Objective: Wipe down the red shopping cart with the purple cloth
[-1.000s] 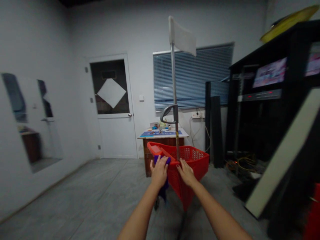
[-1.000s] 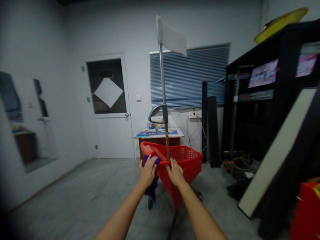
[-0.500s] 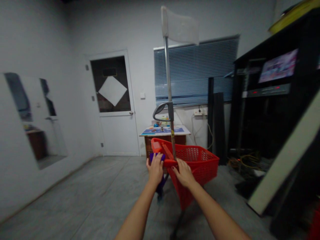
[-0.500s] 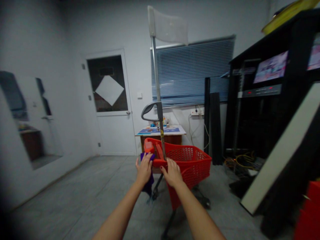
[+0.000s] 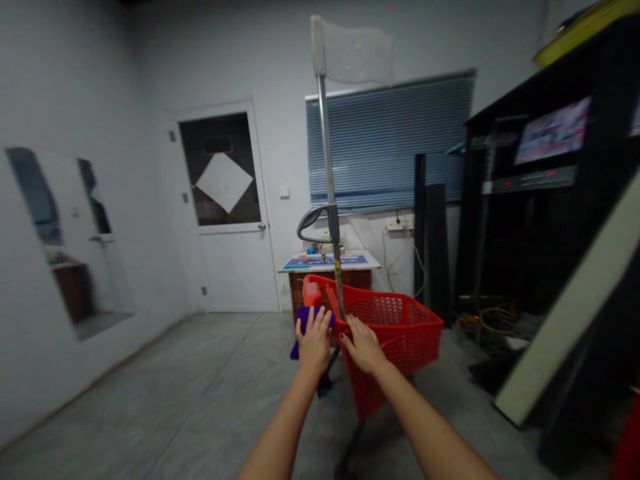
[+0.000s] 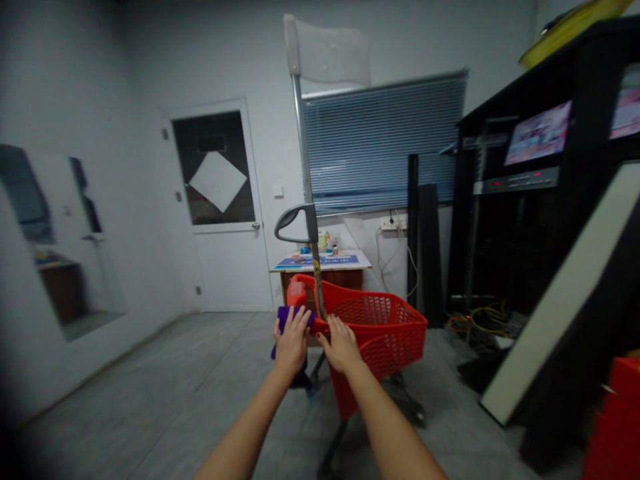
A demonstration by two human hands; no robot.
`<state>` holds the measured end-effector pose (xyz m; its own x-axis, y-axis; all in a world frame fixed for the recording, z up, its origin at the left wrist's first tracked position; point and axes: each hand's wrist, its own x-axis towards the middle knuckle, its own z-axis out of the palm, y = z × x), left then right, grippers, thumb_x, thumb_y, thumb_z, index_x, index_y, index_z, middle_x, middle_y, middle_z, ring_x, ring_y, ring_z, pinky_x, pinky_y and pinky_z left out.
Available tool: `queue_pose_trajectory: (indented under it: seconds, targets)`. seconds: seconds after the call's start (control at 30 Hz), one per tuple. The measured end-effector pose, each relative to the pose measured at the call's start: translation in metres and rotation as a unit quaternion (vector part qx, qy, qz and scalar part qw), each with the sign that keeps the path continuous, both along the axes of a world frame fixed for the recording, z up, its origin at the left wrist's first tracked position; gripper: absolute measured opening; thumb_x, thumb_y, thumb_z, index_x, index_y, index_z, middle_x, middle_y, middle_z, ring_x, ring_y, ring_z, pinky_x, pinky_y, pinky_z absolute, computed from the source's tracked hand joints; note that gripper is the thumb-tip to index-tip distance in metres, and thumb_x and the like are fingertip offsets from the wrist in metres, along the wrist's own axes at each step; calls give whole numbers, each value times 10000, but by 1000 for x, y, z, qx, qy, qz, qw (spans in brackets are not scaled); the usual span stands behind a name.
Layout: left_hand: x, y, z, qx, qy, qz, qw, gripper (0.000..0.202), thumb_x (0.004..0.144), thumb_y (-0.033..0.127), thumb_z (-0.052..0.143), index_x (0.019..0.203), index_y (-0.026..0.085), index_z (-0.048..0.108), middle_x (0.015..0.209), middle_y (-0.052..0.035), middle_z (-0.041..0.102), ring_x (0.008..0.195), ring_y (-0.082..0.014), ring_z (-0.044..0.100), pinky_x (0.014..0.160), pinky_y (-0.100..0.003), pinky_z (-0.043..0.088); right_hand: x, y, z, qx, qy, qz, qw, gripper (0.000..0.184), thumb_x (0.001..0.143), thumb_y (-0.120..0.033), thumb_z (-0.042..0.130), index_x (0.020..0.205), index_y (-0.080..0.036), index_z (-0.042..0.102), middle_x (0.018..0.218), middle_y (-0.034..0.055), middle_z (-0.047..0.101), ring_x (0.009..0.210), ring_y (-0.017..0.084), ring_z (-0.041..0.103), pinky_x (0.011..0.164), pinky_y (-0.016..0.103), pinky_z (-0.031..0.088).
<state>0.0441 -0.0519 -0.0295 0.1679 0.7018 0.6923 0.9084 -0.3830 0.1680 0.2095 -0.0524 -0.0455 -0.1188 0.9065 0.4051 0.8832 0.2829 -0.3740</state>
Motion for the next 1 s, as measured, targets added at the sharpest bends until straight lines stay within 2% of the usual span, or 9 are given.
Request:
queue_pose_trajectory:
  seconds: [0.1, 0.2, 0.3, 0.43, 0.53, 0.67, 0.77, 0.9, 1.0]
  targets:
    - [-5, 0, 2, 7, 39, -25, 999, 465, 951, 206, 378, 1379, 369, 456, 1471, -2, 447, 1419, -210, 271, 1155, -527, 100, -1, 0, 0, -6, -2, -4, 1000, 660, 960, -535, 249, 1480, -131, 289, 1540, 102, 282, 1425, 205, 224, 1150, 378, 175]
    - [-9, 4, 8, 2, 5, 21, 1000, 430, 970, 242, 356, 1371, 341, 473, 1439, -29, 490, 1391, -224, 330, 1140, -547, 134, -3, 1, -1, -13, -4, -8, 1000, 669, 959, -539, 243, 1485, -127, 274, 1544, 99, 272, 1428, 199, 214, 1149, 367, 170]
    - [-6, 6, 8, 2, -23, 56, 998, 428, 980, 243, 328, 1377, 318, 469, 1438, -45, 489, 1380, -230, 351, 1125, -558, 165, -5, 0, 0, -20, -5, -15, 1000, 687, 956, -545, 239, 1491, -113, 252, 1554, 96, 244, 1433, 197, 196, 1148, 358, 167]
    - [-4, 1, -1, 30, 30, 6, 999, 452, 969, 213, 358, 1391, 347, 444, 1480, -15, 431, 1412, -211, 288, 1141, -532, 139, -4, -3, 3, -28, -10, -20, 999, 691, 955, -551, 231, 1497, -123, 238, 1556, 87, 235, 1437, 192, 183, 1149, 356, 153]
    - [-10, -1, 3, 33, 65, -35, 997, 449, 965, 217, 386, 1384, 368, 449, 1466, 6, 451, 1407, -205, 299, 1153, -522, 113, -3, -5, 5, -32, -14, -19, 999, 681, 954, -554, 228, 1499, -146, 242, 1554, 77, 242, 1434, 194, 192, 1146, 360, 153]
    - [-13, 3, 16, 9, 6, 7, 1000, 406, 980, 240, 352, 1350, 321, 497, 1415, -24, 517, 1351, -222, 398, 1138, -556, 141, -4, -5, 7, -32, -15, -19, 999, 690, 951, -552, 239, 1495, -128, 246, 1556, 87, 237, 1434, 198, 195, 1146, 356, 158]
    - [-11, 3, 13, 11, -6, 29, 1000, 412, 980, 232, 339, 1355, 297, 497, 1418, -43, 512, 1351, -235, 398, 1128, -569, 157, -6, -6, 7, -31, -15, -21, 999, 697, 951, -544, 250, 1494, -107, 242, 1559, 92, 226, 1437, 201, 184, 1148, 357, 160]
    - [-13, 3, 1, 51, 70, -21, 996, 442, 962, 228, 383, 1379, 346, 465, 1460, -14, 459, 1402, -230, 309, 1146, -533, 141, -7, -8, 7, -31, -16, -22, 999, 693, 950, -535, 260, 1493, -104, 241, 1556, 96, 233, 1436, 200, 185, 1148, 358, 169]
    - [-15, 5, 3, 60, 87, -30, 994, 445, 957, 239, 396, 1382, 356, 460, 1446, -12, 479, 1389, -228, 335, 1156, -528, 117, -7, -8, 7, -29, -17, -22, 999, 688, 951, -535, 256, 1495, -114, 241, 1558, 89, 228, 1436, 197, 186, 1148, 352, 169]
